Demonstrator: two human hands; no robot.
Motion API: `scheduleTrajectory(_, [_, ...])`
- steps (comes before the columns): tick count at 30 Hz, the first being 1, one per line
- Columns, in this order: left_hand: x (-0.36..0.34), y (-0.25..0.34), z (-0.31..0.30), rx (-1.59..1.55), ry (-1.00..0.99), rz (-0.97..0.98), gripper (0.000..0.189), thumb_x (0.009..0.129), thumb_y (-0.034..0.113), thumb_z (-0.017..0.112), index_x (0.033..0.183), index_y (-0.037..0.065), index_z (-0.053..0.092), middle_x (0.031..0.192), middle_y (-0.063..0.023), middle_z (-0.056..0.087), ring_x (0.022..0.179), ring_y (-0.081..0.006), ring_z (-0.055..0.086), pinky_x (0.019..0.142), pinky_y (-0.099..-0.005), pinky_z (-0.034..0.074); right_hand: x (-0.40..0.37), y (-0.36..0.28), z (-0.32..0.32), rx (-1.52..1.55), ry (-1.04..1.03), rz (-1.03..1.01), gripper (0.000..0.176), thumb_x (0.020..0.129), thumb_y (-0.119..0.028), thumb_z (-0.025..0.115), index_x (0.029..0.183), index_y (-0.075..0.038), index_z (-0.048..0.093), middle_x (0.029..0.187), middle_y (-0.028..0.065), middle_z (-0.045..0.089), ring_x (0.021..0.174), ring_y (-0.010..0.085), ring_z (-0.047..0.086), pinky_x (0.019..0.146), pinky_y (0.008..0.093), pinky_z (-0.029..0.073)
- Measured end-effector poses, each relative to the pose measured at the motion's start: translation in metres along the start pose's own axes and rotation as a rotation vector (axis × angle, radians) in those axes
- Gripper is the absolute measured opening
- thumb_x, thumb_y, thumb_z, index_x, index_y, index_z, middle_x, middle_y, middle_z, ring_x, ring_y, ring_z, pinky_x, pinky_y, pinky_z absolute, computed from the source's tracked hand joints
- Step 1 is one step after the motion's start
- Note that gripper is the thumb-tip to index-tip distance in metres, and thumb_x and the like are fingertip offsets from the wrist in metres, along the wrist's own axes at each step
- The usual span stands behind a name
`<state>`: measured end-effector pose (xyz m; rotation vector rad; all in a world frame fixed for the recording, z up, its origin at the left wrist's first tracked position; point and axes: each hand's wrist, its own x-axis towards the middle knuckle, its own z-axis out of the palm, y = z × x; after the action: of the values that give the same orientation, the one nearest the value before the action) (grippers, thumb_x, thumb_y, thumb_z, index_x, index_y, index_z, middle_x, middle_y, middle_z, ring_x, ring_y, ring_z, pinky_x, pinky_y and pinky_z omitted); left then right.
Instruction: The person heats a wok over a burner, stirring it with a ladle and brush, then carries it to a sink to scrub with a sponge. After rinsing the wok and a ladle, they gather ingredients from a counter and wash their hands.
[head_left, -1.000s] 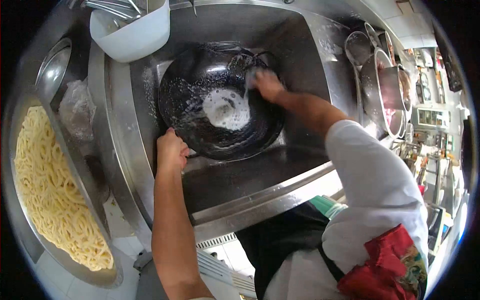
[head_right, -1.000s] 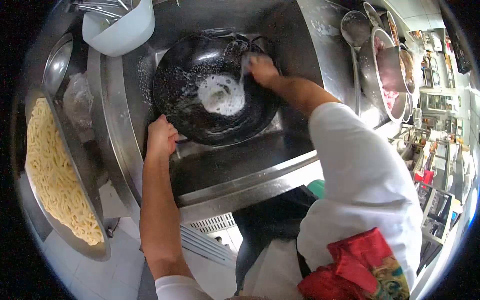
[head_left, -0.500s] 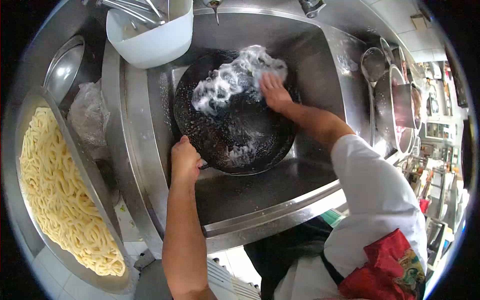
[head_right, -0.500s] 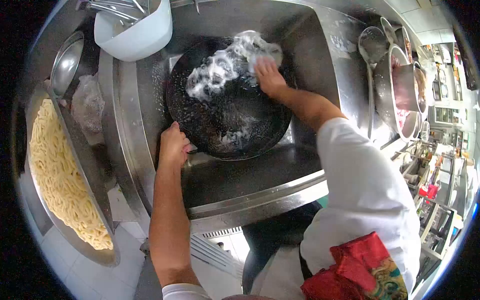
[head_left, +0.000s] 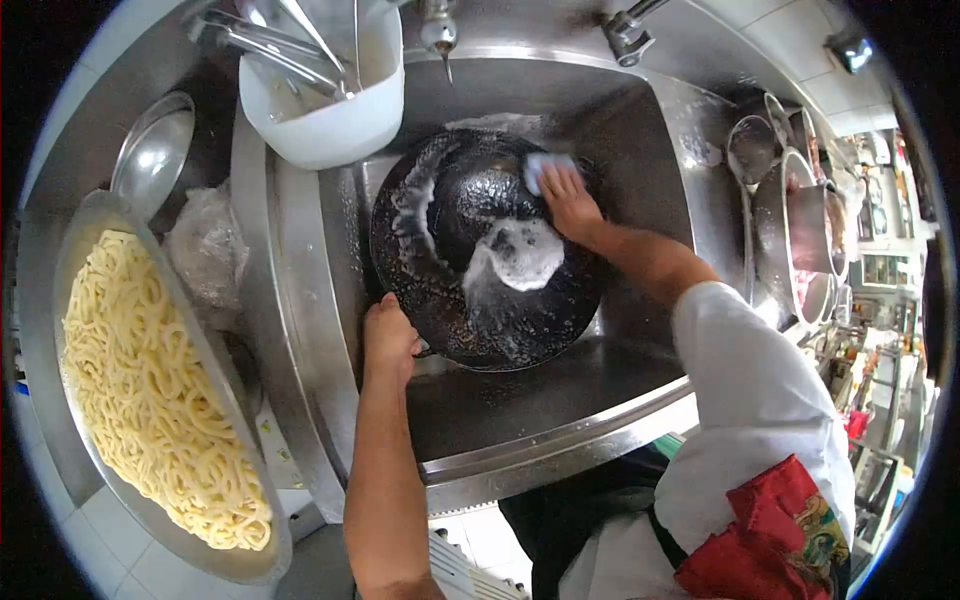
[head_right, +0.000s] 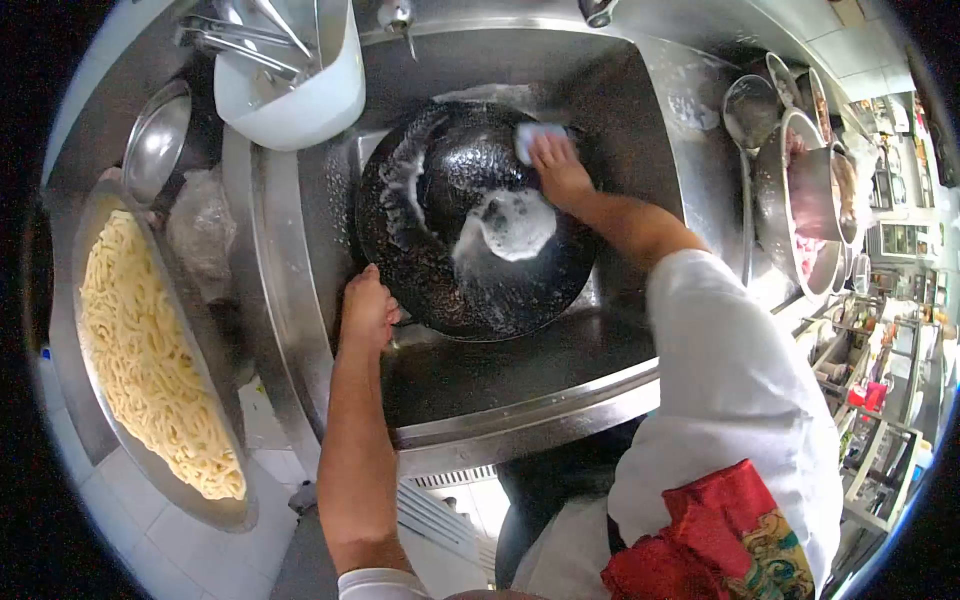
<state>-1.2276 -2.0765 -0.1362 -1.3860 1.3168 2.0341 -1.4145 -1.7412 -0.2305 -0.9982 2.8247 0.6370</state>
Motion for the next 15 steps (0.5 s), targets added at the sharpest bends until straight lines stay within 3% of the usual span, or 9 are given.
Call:
scheduleTrajectory(2, [-0.004,0.007,0.002,-0.043,0.001,-0.025,0.020,0.102,0.029,0.040,0.105,0.011,0.048,0.055,0.0029,0.025,0.040,-0.0110,0.027,0.037,-0.0283,0.024,-0.066,-0.036,0.021,-0.127,-0.214,-0.057,0.058,0.090,-0.020,0.043,0.140,0.007,0.031,0.146,0.0310,0.027,0.136,0.0476,0.024,0.114,0.0538,0.018])
scheduleTrajectory(4, [-0.013,0.015,0.006,-0.024,0.024,-0.054,0.021,0.102,0.029,0.040,0.108,0.011,0.048,0.055,0.0023,0.025,0.040,-0.0110,0.028,0.037,-0.0282,0.025,-0.116,-0.097,0.027,0.782,-0.106,-0.170,0.053,0.094,-0.023,0.042,0.141,0.000,0.035,0.146,0.0234,0.033,0.136,0.0396,0.031,0.114,0.0556,0.016])
scheduleTrajectory(7, [0.004,0.003,-0.001,0.074,0.047,-0.012,0.023,0.102,0.031,0.040,0.103,0.010,0.047,0.056,0.0022,0.023,0.039,-0.0111,0.027,0.037,-0.0284,0.025,-0.029,-0.199,-0.070,1.124,0.259,-0.357,0.053,0.095,-0.010,0.037,0.147,-0.004,0.025,0.155,0.0234,0.014,0.144,0.0365,0.013,0.116,0.0528,0.005])
scheduleTrajectory(10, [-0.005,0.007,0.003,0.136,0.050,-0.036,0.023,0.101,0.031,0.040,0.100,0.009,0.046,0.056,0.0023,0.024,0.040,-0.0111,0.028,0.037,-0.0286,0.025,0.115,-0.201,-0.046,0.911,0.575,-0.011,0.070,0.083,-0.002,0.040,0.147,0.005,0.013,0.153,0.0280,0.014,0.143,0.0428,0.011,0.118,0.0449,0.012])
scheduleTrajectory(11, [-0.009,0.012,0.004,0.134,0.045,-0.046,0.023,0.101,0.031,0.041,0.099,0.009,0.046,0.057,0.0024,0.024,0.040,-0.0111,0.028,0.037,-0.0287,0.025,0.130,-0.161,-0.061,0.876,0.294,0.126,0.069,0.082,-0.004,0.039,0.146,0.006,0.016,0.152,0.0277,0.018,0.142,0.0426,0.016,0.117,0.0478,0.014])
scheduleTrajectory(12, [-0.007,0.011,0.000,0.132,0.031,-0.029,0.025,0.101,0.030,0.038,0.096,0.007,0.045,0.058,0.0004,0.027,0.043,-0.0128,0.031,0.038,-0.0301,0.027,0.149,-0.135,-0.005,0.457,0.651,0.251,0.066,0.081,-0.007,0.041,0.144,0.006,0.024,0.147,0.0272,0.027,0.138,0.0417,0.025,0.114,0.0496,0.020])
scheduleTrajectory(13, [-0.002,0.008,-0.003,0.130,0.010,-0.009,0.027,0.101,0.029,0.035,0.092,0.005,0.045,0.060,-0.0016,0.030,0.046,-0.0146,0.034,0.040,-0.0315,0.030,0.120,-0.094,-0.028,0.232,0.279,0.259,0.067,0.081,-0.011,0.044,0.143,0.005,0.026,0.145,0.0256,0.031,0.135,0.0404,0.030,0.110,0.0516,0.024])
scheduleTrajectory(14, [0.001,0.005,-0.005,0.123,-0.016,0.010,0.030,0.101,0.027,0.033,0.088,0.003,0.045,0.062,-0.0036,0.033,0.049,-0.0163,0.037,0.041,-0.0329,0.032,0.088,-0.061,0.019,0.340,0.516,0.113,0.065,0.082,-0.012,0.044,0.143,0.004,0.028,0.145,0.0249,0.031,0.135,0.0411,0.030,0.107,0.0511,0.026])
scheduleTrajectory(15, [0.002,0.004,-0.004,0.121,-0.019,0.018,0.030,0.101,0.027,0.033,0.087,0.003,0.045,0.063,-0.0036,0.034,0.049,-0.0165,0.037,0.041,-0.0329,0.032,0.054,-0.040,0.033,0.244,0.247,0.230,0.062,0.083,-0.012,0.044,0.142,0.004,0.030,0.144,0.0255,0.032,0.133,0.0431,0.031,0.109,0.0537,0.024])
